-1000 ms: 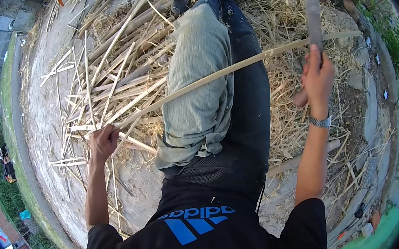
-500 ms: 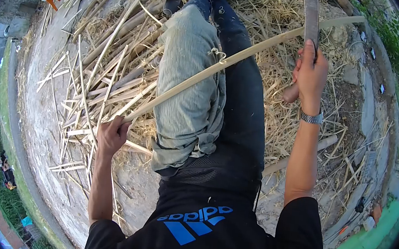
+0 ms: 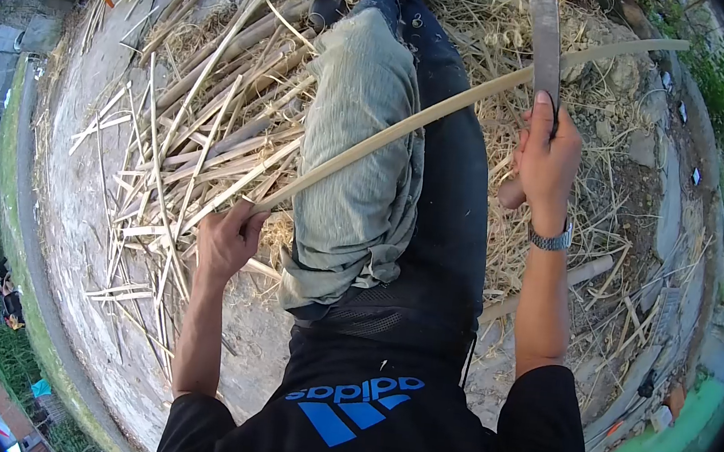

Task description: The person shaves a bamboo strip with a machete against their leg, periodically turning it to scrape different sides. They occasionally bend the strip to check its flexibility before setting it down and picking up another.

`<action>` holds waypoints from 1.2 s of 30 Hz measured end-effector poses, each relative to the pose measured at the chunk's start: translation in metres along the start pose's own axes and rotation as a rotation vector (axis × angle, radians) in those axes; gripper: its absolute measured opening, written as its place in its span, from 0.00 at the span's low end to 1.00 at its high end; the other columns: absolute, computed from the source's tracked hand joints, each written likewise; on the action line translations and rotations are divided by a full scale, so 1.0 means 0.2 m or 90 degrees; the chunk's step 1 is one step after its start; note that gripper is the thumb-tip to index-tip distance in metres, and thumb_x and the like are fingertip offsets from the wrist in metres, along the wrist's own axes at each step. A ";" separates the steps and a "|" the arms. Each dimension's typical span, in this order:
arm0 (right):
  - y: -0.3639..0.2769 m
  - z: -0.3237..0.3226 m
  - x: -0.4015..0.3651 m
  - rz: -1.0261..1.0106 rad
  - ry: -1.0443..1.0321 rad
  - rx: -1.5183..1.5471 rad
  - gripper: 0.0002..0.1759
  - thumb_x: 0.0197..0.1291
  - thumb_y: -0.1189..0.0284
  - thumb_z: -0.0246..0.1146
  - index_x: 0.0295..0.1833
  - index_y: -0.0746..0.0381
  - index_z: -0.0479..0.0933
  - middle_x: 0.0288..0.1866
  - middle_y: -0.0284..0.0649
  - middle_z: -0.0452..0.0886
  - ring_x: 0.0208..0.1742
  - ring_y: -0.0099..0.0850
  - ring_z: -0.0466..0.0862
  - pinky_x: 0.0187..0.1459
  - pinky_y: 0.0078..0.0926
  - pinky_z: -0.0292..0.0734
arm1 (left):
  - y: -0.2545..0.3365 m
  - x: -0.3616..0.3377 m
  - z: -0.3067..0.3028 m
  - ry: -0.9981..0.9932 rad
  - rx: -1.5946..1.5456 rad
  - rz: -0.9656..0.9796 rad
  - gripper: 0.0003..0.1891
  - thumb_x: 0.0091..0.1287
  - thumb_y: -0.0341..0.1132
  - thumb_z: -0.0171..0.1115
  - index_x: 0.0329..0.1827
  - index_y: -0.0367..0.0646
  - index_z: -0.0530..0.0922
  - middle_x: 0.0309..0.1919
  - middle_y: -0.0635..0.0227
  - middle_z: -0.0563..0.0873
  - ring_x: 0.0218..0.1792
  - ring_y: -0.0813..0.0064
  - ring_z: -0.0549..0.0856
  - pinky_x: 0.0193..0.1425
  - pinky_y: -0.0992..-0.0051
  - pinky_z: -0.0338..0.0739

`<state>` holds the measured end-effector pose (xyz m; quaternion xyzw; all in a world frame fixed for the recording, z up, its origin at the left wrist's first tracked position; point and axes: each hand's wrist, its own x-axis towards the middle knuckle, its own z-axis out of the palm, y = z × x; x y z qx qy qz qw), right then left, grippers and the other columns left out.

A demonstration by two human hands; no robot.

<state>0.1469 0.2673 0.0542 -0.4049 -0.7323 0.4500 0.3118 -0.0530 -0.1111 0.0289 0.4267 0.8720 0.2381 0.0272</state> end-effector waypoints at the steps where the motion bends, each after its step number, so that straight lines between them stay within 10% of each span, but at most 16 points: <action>1: -0.02 0.03 -0.01 0.000 -0.006 -0.008 0.23 0.81 0.57 0.57 0.38 0.66 0.79 0.19 0.41 0.74 0.17 0.30 0.75 0.23 0.35 0.68 | 0.04 0.03 0.01 0.001 0.012 0.027 0.13 0.70 0.37 0.73 0.33 0.42 0.78 0.15 0.62 0.81 0.15 0.58 0.81 0.20 0.63 0.72; 6: -0.06 0.31 -0.41 -0.124 -0.226 0.046 0.17 0.78 0.63 0.61 0.40 0.67 0.78 0.20 0.54 0.76 0.21 0.56 0.79 0.22 0.40 0.69 | 0.20 0.08 -0.01 -0.020 0.006 -0.009 0.13 0.71 0.38 0.72 0.35 0.43 0.78 0.16 0.61 0.82 0.16 0.57 0.83 0.20 0.62 0.73; 16: -0.06 0.18 -0.09 0.014 -0.017 -0.014 0.19 0.80 0.61 0.58 0.39 0.65 0.79 0.21 0.45 0.79 0.20 0.40 0.80 0.26 0.37 0.73 | 0.21 0.10 0.07 0.010 -0.018 -0.007 0.13 0.72 0.38 0.72 0.34 0.43 0.77 0.16 0.61 0.82 0.17 0.54 0.83 0.20 0.61 0.73; 17: -0.11 0.21 -0.18 0.052 -0.108 -0.016 0.19 0.80 0.62 0.59 0.42 0.67 0.80 0.22 0.47 0.80 0.20 0.45 0.81 0.26 0.40 0.74 | 0.24 0.13 0.09 0.014 -0.016 0.012 0.13 0.72 0.38 0.72 0.33 0.43 0.77 0.16 0.60 0.81 0.16 0.54 0.83 0.20 0.61 0.73; 18: -0.07 0.31 -0.27 -0.176 -0.107 -0.018 0.18 0.79 0.63 0.60 0.43 0.68 0.80 0.21 0.53 0.78 0.20 0.52 0.81 0.25 0.42 0.74 | 0.27 0.15 0.09 0.017 -0.014 0.033 0.14 0.72 0.38 0.72 0.32 0.43 0.76 0.15 0.60 0.80 0.16 0.55 0.83 0.20 0.61 0.73; 22: -0.09 0.34 -0.46 -0.123 -0.276 0.014 0.15 0.76 0.65 0.63 0.41 0.67 0.80 0.23 0.58 0.78 0.27 0.59 0.83 0.25 0.46 0.73 | 0.24 0.11 0.11 0.041 -0.052 0.010 0.15 0.72 0.39 0.72 0.31 0.42 0.76 0.14 0.60 0.79 0.16 0.55 0.82 0.20 0.61 0.72; 28: 0.00 0.26 -0.14 -0.041 -0.006 -0.008 0.20 0.79 0.62 0.60 0.37 0.67 0.76 0.18 0.49 0.74 0.18 0.48 0.77 0.22 0.40 0.67 | 0.25 0.13 0.11 0.033 -0.067 0.000 0.15 0.73 0.41 0.71 0.33 0.42 0.78 0.13 0.60 0.79 0.14 0.56 0.81 0.20 0.62 0.72; 31: -0.03 0.36 -0.36 -0.135 -0.115 0.053 0.19 0.79 0.62 0.60 0.42 0.69 0.79 0.20 0.47 0.77 0.18 0.38 0.75 0.26 0.37 0.71 | 0.30 0.18 0.08 -0.039 -0.102 -0.059 0.16 0.73 0.40 0.70 0.32 0.39 0.78 0.14 0.58 0.79 0.14 0.57 0.79 0.22 0.63 0.71; 33: -0.06 0.30 -0.48 0.130 -0.372 0.204 0.20 0.78 0.61 0.61 0.39 0.69 0.80 0.20 0.35 0.77 0.21 0.20 0.76 0.25 0.26 0.69 | 0.30 0.16 0.08 -0.030 -0.130 -0.076 0.16 0.73 0.40 0.70 0.32 0.38 0.78 0.14 0.58 0.78 0.14 0.61 0.78 0.22 0.66 0.70; 36: -0.15 0.20 -0.54 0.106 -0.457 0.237 0.20 0.78 0.60 0.62 0.38 0.67 0.81 0.22 0.30 0.77 0.19 0.14 0.72 0.22 0.20 0.65 | 0.32 0.15 0.06 -0.036 -0.193 -0.141 0.16 0.75 0.39 0.70 0.34 0.36 0.80 0.15 0.64 0.79 0.17 0.77 0.76 0.24 0.73 0.69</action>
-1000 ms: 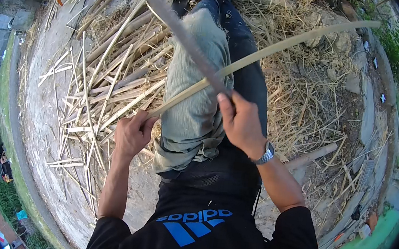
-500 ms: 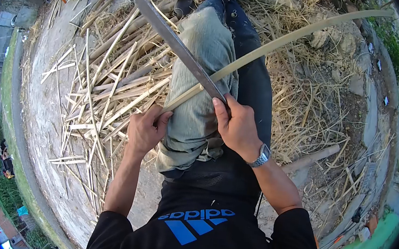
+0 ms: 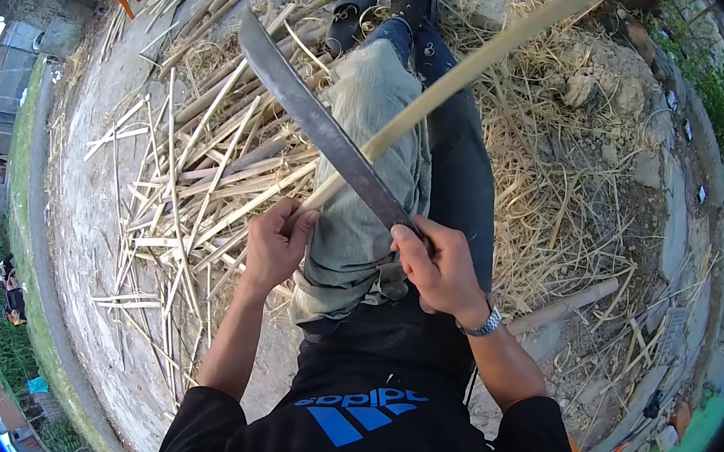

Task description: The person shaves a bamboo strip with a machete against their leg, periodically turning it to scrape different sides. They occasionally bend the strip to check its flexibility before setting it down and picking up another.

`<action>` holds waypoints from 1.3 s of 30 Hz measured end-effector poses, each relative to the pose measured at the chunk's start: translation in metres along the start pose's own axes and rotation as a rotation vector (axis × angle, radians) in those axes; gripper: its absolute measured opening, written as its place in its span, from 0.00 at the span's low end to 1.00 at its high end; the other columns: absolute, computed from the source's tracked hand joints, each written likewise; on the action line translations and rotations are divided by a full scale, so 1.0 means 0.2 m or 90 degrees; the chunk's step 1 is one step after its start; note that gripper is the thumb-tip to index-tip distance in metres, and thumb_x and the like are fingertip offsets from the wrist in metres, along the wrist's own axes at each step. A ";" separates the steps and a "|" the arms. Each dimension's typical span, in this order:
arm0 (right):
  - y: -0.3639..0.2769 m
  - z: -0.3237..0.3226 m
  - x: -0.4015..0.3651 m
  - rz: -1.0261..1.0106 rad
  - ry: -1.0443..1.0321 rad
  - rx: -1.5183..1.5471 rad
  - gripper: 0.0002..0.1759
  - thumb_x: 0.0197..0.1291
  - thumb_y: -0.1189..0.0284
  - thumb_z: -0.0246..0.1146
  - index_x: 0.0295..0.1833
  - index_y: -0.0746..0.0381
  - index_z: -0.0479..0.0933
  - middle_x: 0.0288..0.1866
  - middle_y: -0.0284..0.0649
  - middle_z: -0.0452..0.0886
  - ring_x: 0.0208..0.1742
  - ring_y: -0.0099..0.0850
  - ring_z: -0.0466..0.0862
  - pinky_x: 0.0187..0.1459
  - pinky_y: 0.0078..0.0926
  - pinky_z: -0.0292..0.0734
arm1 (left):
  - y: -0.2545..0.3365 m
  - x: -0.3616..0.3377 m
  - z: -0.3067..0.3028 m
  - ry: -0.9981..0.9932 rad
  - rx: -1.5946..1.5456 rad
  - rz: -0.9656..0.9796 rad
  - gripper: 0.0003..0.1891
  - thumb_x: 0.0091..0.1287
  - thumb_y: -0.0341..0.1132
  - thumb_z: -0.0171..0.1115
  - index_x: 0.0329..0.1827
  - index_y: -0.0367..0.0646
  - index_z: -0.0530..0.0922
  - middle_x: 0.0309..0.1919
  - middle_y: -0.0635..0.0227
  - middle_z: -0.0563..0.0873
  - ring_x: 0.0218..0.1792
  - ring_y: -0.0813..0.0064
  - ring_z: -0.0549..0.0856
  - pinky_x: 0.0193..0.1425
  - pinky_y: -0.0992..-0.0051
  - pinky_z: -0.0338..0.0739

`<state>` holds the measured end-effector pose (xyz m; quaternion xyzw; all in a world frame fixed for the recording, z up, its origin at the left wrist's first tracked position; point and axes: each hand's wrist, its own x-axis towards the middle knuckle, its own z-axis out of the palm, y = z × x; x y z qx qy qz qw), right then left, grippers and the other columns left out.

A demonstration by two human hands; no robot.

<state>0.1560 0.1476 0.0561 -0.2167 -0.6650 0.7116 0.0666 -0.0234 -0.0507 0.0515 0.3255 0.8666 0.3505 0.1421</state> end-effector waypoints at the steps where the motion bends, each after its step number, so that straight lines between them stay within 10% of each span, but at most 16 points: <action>1: -0.04 0.00 -0.02 -0.006 0.000 0.000 0.20 0.78 0.60 0.62 0.38 0.67 0.81 0.22 0.30 0.77 0.19 0.14 0.72 0.22 0.20 0.65 | 0.01 0.01 0.00 0.049 -0.087 -0.007 0.15 0.76 0.39 0.69 0.34 0.36 0.80 0.17 0.67 0.80 0.18 0.80 0.77 0.24 0.74 0.69; 8: -0.27 -0.03 0.01 -0.174 0.159 0.131 0.10 0.70 0.74 0.72 0.46 0.65 0.76 0.30 0.33 0.85 0.26 0.17 0.84 0.30 0.15 0.78 | 0.50 0.11 0.05 0.140 -0.465 0.127 0.12 0.83 0.35 0.55 0.49 0.35 0.84 0.45 0.62 0.86 0.43 0.78 0.84 0.48 0.80 0.79; 10: -0.26 0.03 0.07 -0.344 0.224 0.213 0.10 0.70 0.75 0.72 0.46 0.65 0.76 0.35 0.37 0.89 0.33 0.19 0.87 0.36 0.17 0.80 | 0.61 0.15 0.10 0.149 -0.234 0.321 0.12 0.82 0.34 0.57 0.55 0.36 0.85 0.56 0.59 0.81 0.57 0.72 0.80 0.56 0.73 0.80; 12: -0.31 -0.01 0.02 -0.244 0.203 0.246 0.10 0.69 0.76 0.72 0.46 0.66 0.76 0.40 0.40 0.90 0.36 0.21 0.88 0.40 0.18 0.81 | 0.69 0.13 0.28 0.085 -0.543 0.196 0.13 0.79 0.32 0.60 0.60 0.38 0.86 0.58 0.58 0.77 0.63 0.67 0.77 0.60 0.68 0.80; 18: -0.19 -0.22 -0.01 -0.236 0.347 0.091 0.12 0.64 0.77 0.75 0.44 0.64 0.76 0.30 0.33 0.85 0.27 0.17 0.82 0.30 0.18 0.78 | 0.59 0.14 0.12 0.178 -0.131 0.342 0.18 0.76 0.33 0.63 0.64 0.33 0.83 0.58 0.53 0.80 0.47 0.66 0.81 0.51 0.69 0.78; 21: -0.21 -0.43 -0.08 -0.197 0.348 -0.016 0.13 0.62 0.76 0.76 0.43 0.64 0.77 0.28 0.35 0.84 0.25 0.19 0.82 0.30 0.19 0.77 | 0.40 0.27 -0.12 0.507 0.155 0.519 0.29 0.78 0.47 0.59 0.71 0.30 0.74 0.62 0.51 0.74 0.63 0.60 0.75 0.61 0.62 0.77; 24: -0.22 -0.56 -0.10 -0.178 0.288 -0.164 0.13 0.60 0.77 0.77 0.41 0.64 0.77 0.28 0.35 0.84 0.25 0.20 0.82 0.31 0.21 0.77 | 0.40 0.36 -0.34 0.439 0.367 0.582 0.35 0.76 0.56 0.60 0.74 0.37 0.73 0.74 0.48 0.69 0.74 0.51 0.69 0.76 0.52 0.67; 29: -0.18 -0.60 0.00 -0.217 0.178 -0.292 0.13 0.53 0.77 0.78 0.39 0.63 0.79 0.26 0.36 0.83 0.29 0.30 0.84 0.37 0.30 0.77 | 0.21 0.37 -0.43 0.085 0.490 0.386 0.15 0.69 0.43 0.72 0.54 0.47 0.85 0.47 0.63 0.89 0.53 0.62 0.87 0.67 0.56 0.75; 31: -0.14 -0.61 0.07 -0.180 0.166 -0.331 0.13 0.53 0.77 0.79 0.39 0.63 0.80 0.27 0.37 0.83 0.28 0.33 0.84 0.36 0.31 0.78 | 0.05 0.32 -0.40 -0.048 0.316 0.313 0.06 0.65 0.34 0.74 0.36 0.44 0.85 0.29 0.67 0.87 0.28 0.65 0.86 0.36 0.62 0.79; 34: -0.14 -0.54 0.13 -0.121 0.159 -0.372 0.13 0.54 0.75 0.78 0.39 0.64 0.80 0.41 0.41 0.87 0.39 0.42 0.87 0.45 0.38 0.81 | -0.02 0.22 -0.40 -0.120 0.287 0.200 0.12 0.69 0.41 0.73 0.42 0.42 0.85 0.23 0.64 0.86 0.25 0.58 0.86 0.32 0.61 0.76; 36: -0.12 -0.50 0.19 -0.461 0.314 -0.634 0.10 0.57 0.75 0.76 0.39 0.65 0.80 0.57 0.43 0.85 0.55 0.45 0.84 0.58 0.46 0.78 | -0.02 0.17 -0.38 -0.115 0.284 0.184 0.12 0.71 0.41 0.71 0.44 0.41 0.84 0.23 0.62 0.86 0.26 0.57 0.87 0.32 0.60 0.76; 39: -0.09 -0.43 0.18 -0.436 0.324 -0.621 0.09 0.61 0.74 0.73 0.41 0.66 0.82 0.67 0.43 0.79 0.65 0.48 0.78 0.65 0.50 0.73 | 0.01 0.13 -0.32 -0.124 0.246 0.143 0.10 0.74 0.38 0.66 0.49 0.40 0.81 0.23 0.60 0.86 0.25 0.58 0.86 0.32 0.61 0.75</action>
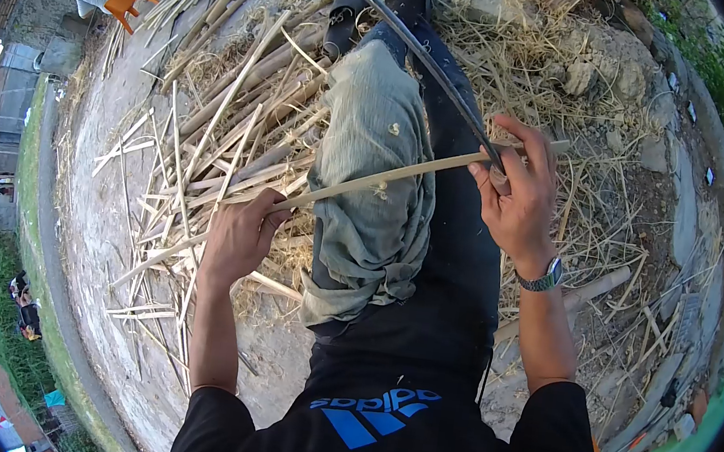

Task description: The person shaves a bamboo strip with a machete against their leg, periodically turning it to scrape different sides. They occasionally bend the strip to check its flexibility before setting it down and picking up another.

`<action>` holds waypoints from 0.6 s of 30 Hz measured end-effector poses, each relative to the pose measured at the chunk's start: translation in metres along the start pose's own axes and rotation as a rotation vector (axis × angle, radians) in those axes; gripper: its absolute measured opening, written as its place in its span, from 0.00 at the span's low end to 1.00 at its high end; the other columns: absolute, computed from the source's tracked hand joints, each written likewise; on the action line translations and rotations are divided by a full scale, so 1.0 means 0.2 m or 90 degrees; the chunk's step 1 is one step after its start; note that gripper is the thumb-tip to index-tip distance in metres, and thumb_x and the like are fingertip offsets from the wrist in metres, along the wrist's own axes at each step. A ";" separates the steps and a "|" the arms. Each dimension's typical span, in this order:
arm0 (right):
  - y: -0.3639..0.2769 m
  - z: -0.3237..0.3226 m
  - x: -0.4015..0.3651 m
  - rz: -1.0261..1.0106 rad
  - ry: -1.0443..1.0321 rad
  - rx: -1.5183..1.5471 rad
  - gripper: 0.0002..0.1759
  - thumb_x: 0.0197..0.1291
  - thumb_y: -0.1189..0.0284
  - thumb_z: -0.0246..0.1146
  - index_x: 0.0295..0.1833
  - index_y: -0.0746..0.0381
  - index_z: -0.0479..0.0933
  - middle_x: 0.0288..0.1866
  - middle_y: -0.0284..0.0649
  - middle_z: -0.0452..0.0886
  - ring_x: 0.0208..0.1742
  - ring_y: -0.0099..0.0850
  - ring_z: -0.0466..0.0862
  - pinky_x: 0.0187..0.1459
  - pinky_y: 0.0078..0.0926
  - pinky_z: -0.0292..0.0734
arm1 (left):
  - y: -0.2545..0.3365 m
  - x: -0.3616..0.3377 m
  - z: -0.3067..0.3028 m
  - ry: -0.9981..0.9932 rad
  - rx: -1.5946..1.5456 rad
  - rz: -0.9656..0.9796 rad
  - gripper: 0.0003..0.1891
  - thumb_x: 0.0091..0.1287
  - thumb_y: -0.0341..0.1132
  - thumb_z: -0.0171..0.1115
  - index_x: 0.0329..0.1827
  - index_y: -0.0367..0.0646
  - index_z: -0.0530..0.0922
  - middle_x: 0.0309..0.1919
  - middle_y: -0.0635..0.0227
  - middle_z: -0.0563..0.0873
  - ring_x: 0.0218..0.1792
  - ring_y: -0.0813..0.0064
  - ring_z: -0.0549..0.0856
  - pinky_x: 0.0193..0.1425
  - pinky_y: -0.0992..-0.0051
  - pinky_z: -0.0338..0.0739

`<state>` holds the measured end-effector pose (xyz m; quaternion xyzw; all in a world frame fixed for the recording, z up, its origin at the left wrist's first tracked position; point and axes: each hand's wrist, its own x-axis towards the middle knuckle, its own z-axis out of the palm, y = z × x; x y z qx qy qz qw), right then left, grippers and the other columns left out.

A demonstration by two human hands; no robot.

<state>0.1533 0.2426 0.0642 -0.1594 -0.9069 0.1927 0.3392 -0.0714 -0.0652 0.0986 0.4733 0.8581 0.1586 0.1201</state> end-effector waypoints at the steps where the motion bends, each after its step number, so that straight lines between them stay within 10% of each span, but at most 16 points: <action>1: -0.03 0.01 0.00 -0.015 0.039 -0.024 0.09 0.62 0.74 0.73 0.42 0.66 0.82 0.68 0.42 0.79 0.65 0.49 0.78 0.64 0.49 0.73 | 0.03 0.01 0.00 -0.009 -0.039 -0.009 0.09 0.76 0.36 0.63 0.52 0.40 0.80 0.23 0.60 0.85 0.24 0.60 0.86 0.32 0.63 0.74; 5: -0.15 0.05 -0.01 -0.012 0.106 0.038 0.09 0.64 0.72 0.73 0.45 0.65 0.83 0.56 0.42 0.84 0.53 0.44 0.85 0.53 0.43 0.80 | 0.08 0.03 0.06 -0.036 -0.211 -0.098 0.10 0.82 0.37 0.57 0.53 0.38 0.77 0.22 0.60 0.85 0.23 0.66 0.86 0.31 0.68 0.76; 8: -0.24 0.15 -0.08 0.099 -0.002 0.219 0.11 0.65 0.69 0.74 0.50 0.59 0.84 0.25 0.35 0.81 0.24 0.33 0.84 0.27 0.33 0.77 | 0.15 0.06 0.12 0.008 -0.292 -0.143 0.11 0.83 0.39 0.56 0.50 0.38 0.77 0.20 0.67 0.82 0.21 0.78 0.80 0.29 0.74 0.72; 18: -0.24 0.17 -0.07 0.158 -0.208 0.107 0.25 0.66 0.47 0.71 0.44 0.60 0.79 0.23 0.37 0.84 0.24 0.41 0.87 0.26 0.38 0.81 | 0.25 0.10 0.22 -0.016 -0.394 -0.231 0.21 0.85 0.46 0.53 0.35 0.40 0.77 0.17 0.74 0.77 0.20 0.84 0.73 0.26 0.75 0.67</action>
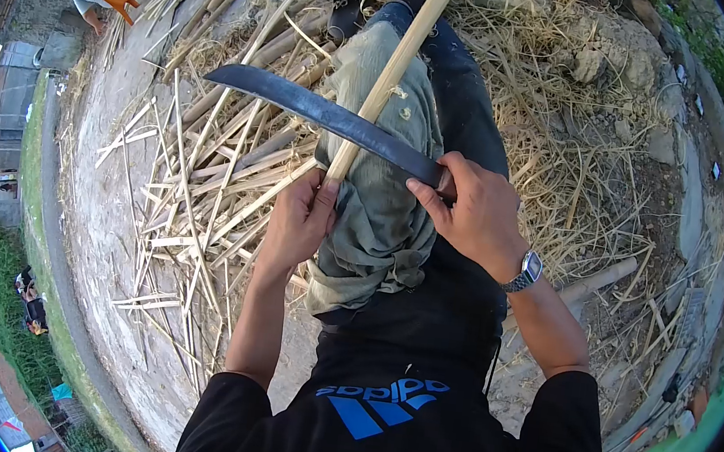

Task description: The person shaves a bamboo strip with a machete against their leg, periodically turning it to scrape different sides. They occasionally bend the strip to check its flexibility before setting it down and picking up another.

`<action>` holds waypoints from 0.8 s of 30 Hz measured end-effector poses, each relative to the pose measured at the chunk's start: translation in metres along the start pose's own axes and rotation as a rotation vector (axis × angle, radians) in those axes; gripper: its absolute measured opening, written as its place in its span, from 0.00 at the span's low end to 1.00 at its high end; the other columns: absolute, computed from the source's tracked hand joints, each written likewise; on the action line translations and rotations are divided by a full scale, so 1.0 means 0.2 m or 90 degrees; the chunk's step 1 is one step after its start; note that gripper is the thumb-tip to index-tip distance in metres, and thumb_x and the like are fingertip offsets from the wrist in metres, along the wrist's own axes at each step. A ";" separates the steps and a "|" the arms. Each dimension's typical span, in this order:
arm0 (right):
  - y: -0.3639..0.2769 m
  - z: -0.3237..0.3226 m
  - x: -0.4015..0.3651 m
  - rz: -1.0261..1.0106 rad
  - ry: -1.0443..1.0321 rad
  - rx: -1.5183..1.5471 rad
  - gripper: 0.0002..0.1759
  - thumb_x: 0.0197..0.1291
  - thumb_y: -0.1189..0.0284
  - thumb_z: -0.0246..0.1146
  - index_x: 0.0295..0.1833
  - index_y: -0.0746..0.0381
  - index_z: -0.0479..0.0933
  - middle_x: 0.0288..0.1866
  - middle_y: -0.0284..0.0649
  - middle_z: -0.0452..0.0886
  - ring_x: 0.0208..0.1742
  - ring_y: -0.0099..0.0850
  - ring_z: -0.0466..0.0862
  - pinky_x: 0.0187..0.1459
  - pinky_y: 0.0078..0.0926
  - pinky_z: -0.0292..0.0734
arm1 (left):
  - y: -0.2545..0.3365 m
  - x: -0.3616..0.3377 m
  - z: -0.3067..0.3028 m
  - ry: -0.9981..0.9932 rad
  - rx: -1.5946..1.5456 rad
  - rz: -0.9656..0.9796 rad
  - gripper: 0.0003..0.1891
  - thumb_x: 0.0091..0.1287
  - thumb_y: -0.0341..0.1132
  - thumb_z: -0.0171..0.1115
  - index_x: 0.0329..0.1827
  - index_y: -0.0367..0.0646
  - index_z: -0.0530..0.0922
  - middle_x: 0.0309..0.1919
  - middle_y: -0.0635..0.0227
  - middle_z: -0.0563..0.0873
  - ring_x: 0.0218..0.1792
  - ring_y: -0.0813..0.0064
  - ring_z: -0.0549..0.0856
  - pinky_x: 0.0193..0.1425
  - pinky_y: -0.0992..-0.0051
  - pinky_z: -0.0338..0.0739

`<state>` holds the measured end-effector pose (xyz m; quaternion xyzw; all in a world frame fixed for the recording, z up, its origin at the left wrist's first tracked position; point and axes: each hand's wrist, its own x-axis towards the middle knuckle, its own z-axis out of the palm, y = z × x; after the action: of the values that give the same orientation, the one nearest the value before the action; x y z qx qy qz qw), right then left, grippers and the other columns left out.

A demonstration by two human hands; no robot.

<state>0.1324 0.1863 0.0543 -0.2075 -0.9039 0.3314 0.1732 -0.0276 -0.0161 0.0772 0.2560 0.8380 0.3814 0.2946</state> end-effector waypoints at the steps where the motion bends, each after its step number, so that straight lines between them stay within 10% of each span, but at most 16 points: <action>1: 0.01 0.00 0.00 -0.001 -0.004 0.000 0.25 0.66 0.47 0.71 0.44 0.60 0.79 0.23 0.37 0.84 0.24 0.41 0.87 0.26 0.38 0.81 | -0.01 0.00 0.00 -0.006 -0.008 0.001 0.21 0.85 0.45 0.53 0.35 0.38 0.76 0.17 0.71 0.76 0.20 0.81 0.73 0.27 0.72 0.68; 7: 0.11 0.02 0.11 -0.065 0.042 -0.125 0.36 0.68 0.34 0.59 0.35 0.60 0.76 0.16 0.42 0.79 0.19 0.48 0.83 0.21 0.44 0.77 | -0.14 0.02 0.06 0.064 0.061 0.024 0.26 0.85 0.48 0.52 0.32 0.34 0.74 0.17 0.57 0.71 0.21 0.68 0.69 0.29 0.61 0.68; 13: 0.28 -0.17 0.45 0.065 0.137 -0.173 0.35 0.73 0.36 0.55 0.35 0.60 0.78 0.16 0.43 0.79 0.19 0.47 0.83 0.20 0.46 0.75 | -0.08 -0.07 0.06 0.039 0.046 -0.018 0.27 0.85 0.50 0.53 0.32 0.34 0.76 0.16 0.65 0.72 0.21 0.76 0.68 0.27 0.66 0.66; 19: 0.11 -0.02 0.22 -0.190 -0.005 -0.166 0.35 0.73 0.37 0.55 0.38 0.60 0.82 0.17 0.46 0.80 0.20 0.48 0.85 0.21 0.45 0.79 | -0.13 -0.03 0.02 -0.077 -0.160 -0.111 0.26 0.86 0.51 0.51 0.32 0.38 0.76 0.17 0.78 0.71 0.20 0.86 0.67 0.24 0.76 0.63; 24: 0.32 -0.15 0.52 -0.045 0.093 -0.152 0.37 0.73 0.35 0.55 0.39 0.61 0.82 0.16 0.45 0.80 0.18 0.47 0.84 0.20 0.44 0.77 | -0.10 -0.06 -0.02 -0.110 -0.179 -0.130 0.25 0.86 0.50 0.51 0.33 0.39 0.76 0.18 0.79 0.72 0.19 0.87 0.68 0.23 0.79 0.62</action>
<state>0.0737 0.2983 0.0521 -0.2185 -0.9287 0.1991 0.2240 -0.0257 -0.0380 0.0671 0.1579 0.7693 0.4397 0.4357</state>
